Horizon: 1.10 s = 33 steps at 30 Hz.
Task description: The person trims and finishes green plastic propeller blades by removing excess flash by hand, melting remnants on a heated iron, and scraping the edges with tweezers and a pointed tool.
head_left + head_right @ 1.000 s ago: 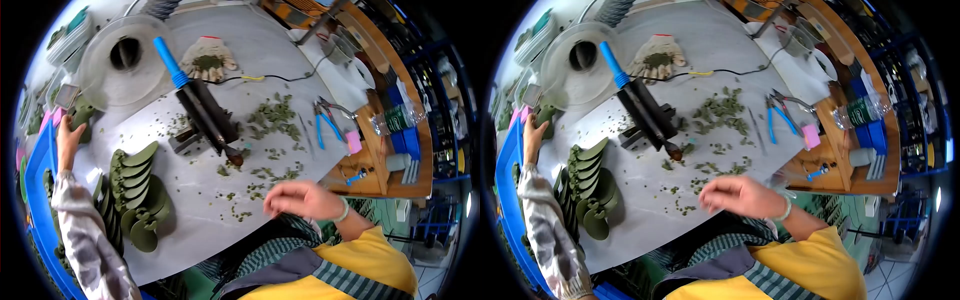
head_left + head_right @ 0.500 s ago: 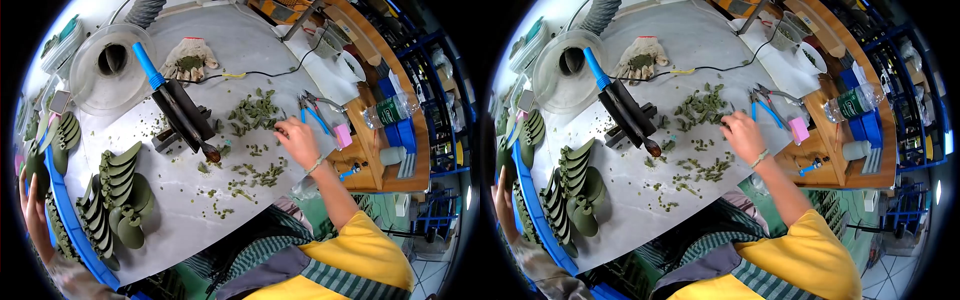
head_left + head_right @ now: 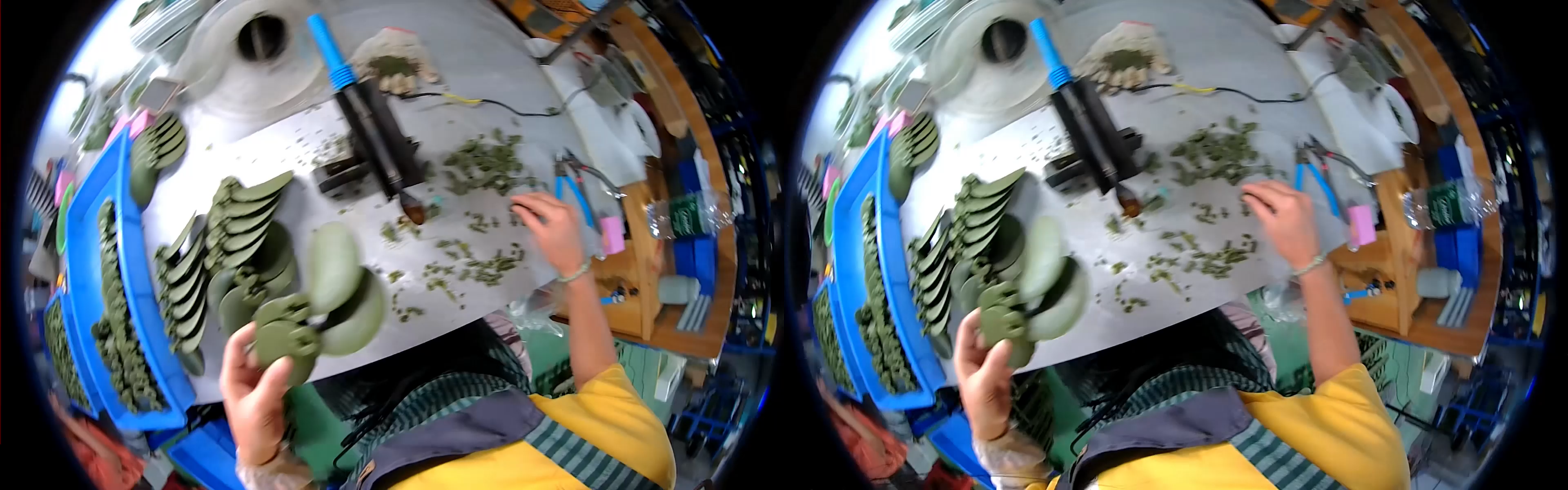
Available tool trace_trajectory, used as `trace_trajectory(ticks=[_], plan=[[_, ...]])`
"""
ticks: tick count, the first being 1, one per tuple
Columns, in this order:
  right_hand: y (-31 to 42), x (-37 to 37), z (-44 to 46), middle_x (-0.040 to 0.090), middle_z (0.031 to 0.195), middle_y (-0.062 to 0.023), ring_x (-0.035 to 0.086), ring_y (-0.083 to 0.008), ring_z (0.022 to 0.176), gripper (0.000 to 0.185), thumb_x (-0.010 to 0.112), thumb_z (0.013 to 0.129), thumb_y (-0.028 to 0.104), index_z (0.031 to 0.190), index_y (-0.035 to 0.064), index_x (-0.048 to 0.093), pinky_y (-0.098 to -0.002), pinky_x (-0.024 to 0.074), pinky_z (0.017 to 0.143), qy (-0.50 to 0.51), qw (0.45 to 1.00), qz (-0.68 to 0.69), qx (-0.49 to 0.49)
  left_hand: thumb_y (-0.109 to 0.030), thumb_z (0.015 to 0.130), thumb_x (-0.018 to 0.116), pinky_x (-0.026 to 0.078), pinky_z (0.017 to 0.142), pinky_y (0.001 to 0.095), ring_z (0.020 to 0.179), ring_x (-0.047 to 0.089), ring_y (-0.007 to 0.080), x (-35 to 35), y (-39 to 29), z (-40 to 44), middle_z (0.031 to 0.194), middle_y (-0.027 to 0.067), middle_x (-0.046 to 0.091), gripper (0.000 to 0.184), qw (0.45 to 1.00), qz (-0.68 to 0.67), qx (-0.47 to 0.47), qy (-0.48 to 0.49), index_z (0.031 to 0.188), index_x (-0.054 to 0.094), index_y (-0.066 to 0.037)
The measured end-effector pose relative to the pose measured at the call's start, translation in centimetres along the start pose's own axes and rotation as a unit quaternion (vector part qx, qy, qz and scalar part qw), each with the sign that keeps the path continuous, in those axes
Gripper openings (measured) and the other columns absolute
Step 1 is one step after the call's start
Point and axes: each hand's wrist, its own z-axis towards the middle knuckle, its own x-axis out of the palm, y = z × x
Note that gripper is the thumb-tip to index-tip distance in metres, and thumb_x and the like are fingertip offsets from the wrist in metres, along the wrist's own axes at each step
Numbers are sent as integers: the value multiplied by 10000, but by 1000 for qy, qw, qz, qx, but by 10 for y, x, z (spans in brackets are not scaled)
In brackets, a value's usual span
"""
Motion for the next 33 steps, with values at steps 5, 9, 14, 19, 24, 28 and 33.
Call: trace_trajectory(ticks=[5,9,14,19,24,28,33], plan=[[4,-7,1,696,953,-134,669,-317,823,178,703,849,61,1013,-10,711,-362,536,751,26,989,-118,-89,79,885,658,512,923,287,1097,640,182,7,31,13,1217,149,660,562,999,16,-14,34,1399,435,42],[7,-10,4,687,934,-125,677,-278,786,195,708,841,32,1033,-3,707,-340,532,717,42,981,-165,-93,70,886,666,516,929,293,1096,644,183,5,46,18,1210,146,665,571,999,-22,-26,28,1405,429,46],[33,-7,9,704,931,-69,690,-165,821,168,684,888,1,1055,-20,699,-270,542,745,24,976,183,116,64,898,654,510,946,297,1101,643,184,5,52,19,1214,147,660,576,998,-17,-40,42,1415,400,53],[92,4,13,701,963,-49,683,-134,856,174,691,890,-17,1064,-28,694,-248,546,794,72,938,313,134,61,895,658,500,960,298,1128,627,187,12,55,20,1227,148,651,565,999,9,-26,31,1410,425,73],[122,25,23,688,907,-78,680,-138,781,181,725,839,-22,1019,-17,702,-258,542,722,46,988,148,-21,62,894,663,500,969,300,1136,621,190,20,56,23,1253,159,639,559,998,13,-24,48,1410,449,78],[137,34,28,678,931,-83,644,-135,749,189,723,819,-54,1002,-14,704,-256,518,687,52,993,82,-64,56,891,668,504,963,302,1123,629,194,26,56,26,1249,165,641,565,998,19,-7,58,1412,448,75],[141,41,29,664,923,-96,654,-158,745,213,730,812,-49,1018,-2,702,-268,517,680,33,992,-30,-118,61,900,658,516,940,291,1102,632,181,29,58,28,1236,155,642,555,997,10,-18,74,1414,449,68]])
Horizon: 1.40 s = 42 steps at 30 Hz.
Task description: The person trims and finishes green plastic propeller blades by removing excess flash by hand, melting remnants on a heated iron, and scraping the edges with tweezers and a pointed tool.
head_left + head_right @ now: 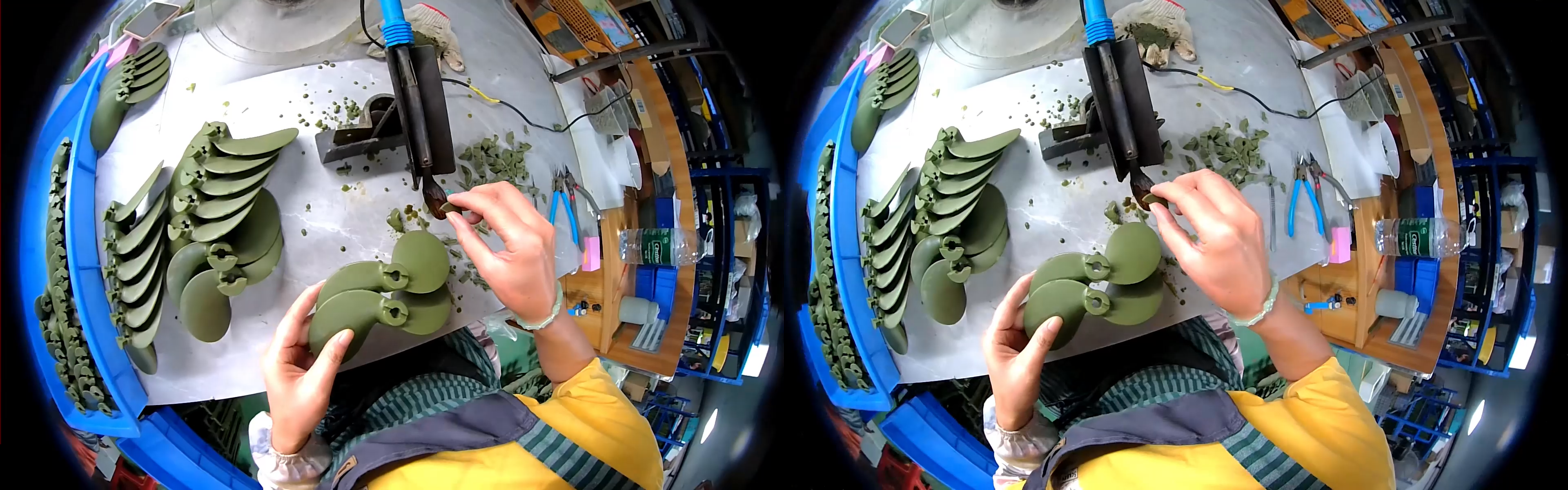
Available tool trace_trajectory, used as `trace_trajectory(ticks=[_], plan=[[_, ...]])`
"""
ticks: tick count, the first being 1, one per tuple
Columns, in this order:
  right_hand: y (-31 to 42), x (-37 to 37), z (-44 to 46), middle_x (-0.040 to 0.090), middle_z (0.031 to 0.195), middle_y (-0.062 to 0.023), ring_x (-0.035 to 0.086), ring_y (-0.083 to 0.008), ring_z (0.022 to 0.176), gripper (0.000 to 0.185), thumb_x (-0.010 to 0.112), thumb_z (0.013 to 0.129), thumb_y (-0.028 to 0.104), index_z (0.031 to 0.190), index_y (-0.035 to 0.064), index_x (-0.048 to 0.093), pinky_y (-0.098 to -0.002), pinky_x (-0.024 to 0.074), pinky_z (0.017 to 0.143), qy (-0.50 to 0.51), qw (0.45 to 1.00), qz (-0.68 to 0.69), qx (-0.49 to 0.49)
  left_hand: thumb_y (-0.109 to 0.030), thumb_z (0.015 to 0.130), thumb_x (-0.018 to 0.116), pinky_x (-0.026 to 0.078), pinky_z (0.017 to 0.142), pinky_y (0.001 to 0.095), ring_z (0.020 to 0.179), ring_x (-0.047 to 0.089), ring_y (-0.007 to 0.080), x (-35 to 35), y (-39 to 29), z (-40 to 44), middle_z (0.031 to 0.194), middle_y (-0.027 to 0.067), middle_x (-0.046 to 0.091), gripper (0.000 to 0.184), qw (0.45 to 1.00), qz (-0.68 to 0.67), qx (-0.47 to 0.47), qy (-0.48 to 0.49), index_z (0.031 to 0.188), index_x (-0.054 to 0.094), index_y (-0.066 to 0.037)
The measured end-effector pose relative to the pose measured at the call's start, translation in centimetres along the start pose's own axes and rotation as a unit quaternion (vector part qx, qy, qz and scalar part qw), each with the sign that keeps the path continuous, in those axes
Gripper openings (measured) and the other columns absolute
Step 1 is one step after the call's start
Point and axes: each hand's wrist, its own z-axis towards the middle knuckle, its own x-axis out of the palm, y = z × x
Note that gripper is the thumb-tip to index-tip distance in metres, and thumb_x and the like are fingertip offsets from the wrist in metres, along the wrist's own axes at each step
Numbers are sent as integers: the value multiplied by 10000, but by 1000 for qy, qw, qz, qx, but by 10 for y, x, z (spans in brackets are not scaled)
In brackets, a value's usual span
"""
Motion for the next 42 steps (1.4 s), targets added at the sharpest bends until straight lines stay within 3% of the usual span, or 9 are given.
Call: trace_trajectory(ticks=[1,4,10,13,16,19,42], plan=[[0,1,0,662,923,-98,655,-162,744,220,732,810,-48,1022,0,702,-271,516,679,-1,1000,-16,-8,62,900,658,515,940,290,1101,631,180,0,1,1,1236,153,642,556,1000,-4,-1,0,1415,448,67],[3,3,1,648,893,-113,641,-287,787,171,732,805,12,972,13,697,-367,522,695,-12,1000,-11,-4,64,900,657,513,938,285,1100,630,177,0,3,2,1241,151,639,556,1000,-16,-5,0,1415,448,67],[6,4,1,639,878,-117,638,-289,794,166,729,802,12,962,8,688,-374,518,715,-10,1000,0,13,69,898,655,506,942,281,1104,626,175,-1,6,4,1264,158,629,555,1000,-23,-15,2,1414,450,69],[4,5,2,653,935,-97,633,-175,765,194,734,807,-27,994,8,694,-288,497,659,8,1000,-27,1,68,897,658,505,945,284,1111,624,175,-1,6,5,1271,158,627,551,1000,-16,-9,2,1410,457,72],[5,7,5,630,906,-95,614,-191,787,188,735,805,-12,987,11,692,-300,483,657,0,999,-43,-12,63,896,662,504,951,287,1121,621,177,0,6,5,1278,157,623,548,1000,-14,-2,2,1407,464,74],[5,11,6,574,860,-115,589,-301,810,169,734,780,8,940,5,680,-395,483,723,-3,1000,-27,5,58,896,664,501,957,289,1129,618,179,1,6,6,1286,157,620,548,1000,-22,3,1,1407,466,75],[7,12,10,543,838,-121,574,-300,802,157,737,769,7,911,-4,671,-402,472,716,2,999,-44,6,56,906,651,484,976,286,1155,605,182,3,4,9,1307,162,608,559,1000,-11,9,14,1427,449,70]])
